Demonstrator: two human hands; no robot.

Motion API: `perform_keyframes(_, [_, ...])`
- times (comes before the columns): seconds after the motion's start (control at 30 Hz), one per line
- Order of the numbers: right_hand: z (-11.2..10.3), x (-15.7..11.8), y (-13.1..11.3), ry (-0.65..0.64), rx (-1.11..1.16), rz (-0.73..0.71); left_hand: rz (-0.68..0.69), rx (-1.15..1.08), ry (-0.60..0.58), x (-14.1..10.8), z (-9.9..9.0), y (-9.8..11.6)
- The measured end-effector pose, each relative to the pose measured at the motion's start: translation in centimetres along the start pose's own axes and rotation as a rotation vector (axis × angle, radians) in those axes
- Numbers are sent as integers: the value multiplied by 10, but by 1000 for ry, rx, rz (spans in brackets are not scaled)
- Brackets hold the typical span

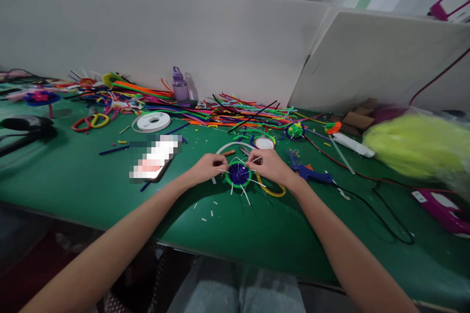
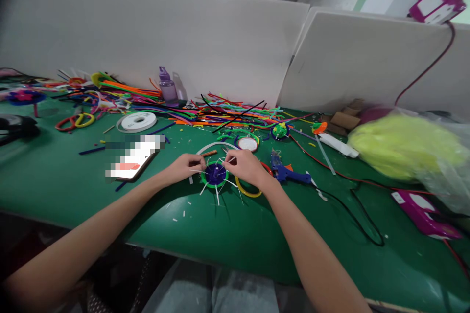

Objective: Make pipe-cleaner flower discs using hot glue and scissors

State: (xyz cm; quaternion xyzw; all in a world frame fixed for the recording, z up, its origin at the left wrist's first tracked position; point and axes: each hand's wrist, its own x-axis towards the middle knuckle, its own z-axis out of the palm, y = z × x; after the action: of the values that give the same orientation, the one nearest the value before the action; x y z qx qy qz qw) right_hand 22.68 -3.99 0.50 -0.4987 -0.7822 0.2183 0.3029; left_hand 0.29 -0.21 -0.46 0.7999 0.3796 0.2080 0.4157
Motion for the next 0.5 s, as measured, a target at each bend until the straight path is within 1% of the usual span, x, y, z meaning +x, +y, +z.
perform_keyframes(0.5, [0,1,6,-8,-21,6,10,1,1,0,0,0])
